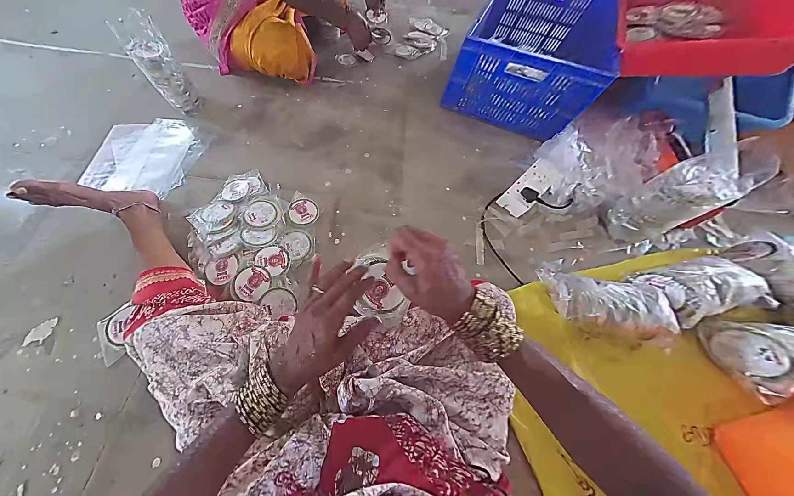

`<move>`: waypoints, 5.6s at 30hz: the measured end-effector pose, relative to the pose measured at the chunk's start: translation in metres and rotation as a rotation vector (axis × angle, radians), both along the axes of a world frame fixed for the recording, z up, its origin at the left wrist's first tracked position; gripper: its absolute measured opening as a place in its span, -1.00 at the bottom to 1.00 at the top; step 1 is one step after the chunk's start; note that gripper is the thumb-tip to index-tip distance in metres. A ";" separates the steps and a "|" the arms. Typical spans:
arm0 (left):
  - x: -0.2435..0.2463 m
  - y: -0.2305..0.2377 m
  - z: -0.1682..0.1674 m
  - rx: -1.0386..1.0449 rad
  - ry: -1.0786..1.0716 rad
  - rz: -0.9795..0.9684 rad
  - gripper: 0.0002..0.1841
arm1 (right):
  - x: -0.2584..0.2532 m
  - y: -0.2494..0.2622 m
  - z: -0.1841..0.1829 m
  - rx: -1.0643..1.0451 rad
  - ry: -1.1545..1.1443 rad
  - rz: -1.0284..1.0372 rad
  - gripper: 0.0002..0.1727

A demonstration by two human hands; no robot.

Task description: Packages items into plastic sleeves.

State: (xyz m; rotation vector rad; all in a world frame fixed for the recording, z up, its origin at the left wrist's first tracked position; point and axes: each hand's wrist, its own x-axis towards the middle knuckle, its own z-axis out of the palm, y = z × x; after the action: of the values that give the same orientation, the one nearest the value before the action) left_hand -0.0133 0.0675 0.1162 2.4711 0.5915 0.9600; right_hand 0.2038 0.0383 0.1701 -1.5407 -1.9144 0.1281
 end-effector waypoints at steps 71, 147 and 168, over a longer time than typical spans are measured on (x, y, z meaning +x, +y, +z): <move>-0.035 -0.017 -0.115 -1.535 -0.647 0.684 -0.61 | -0.015 -0.040 -0.090 -0.267 0.060 -0.346 -0.78; -0.039 -0.020 -0.114 -1.435 -0.608 0.609 -0.66 | -0.078 0.010 -0.089 -0.610 -0.130 -0.091 -0.75; -0.023 0.002 -0.099 -1.564 -0.377 0.887 -0.72 | -0.007 -0.002 -0.147 -0.805 0.766 -0.882 -0.62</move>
State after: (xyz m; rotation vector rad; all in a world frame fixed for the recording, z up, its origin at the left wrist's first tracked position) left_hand -0.0362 0.0697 0.0173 0.5926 1.5328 0.6672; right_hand 0.1964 0.0363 0.0234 -2.2440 -0.4800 1.0037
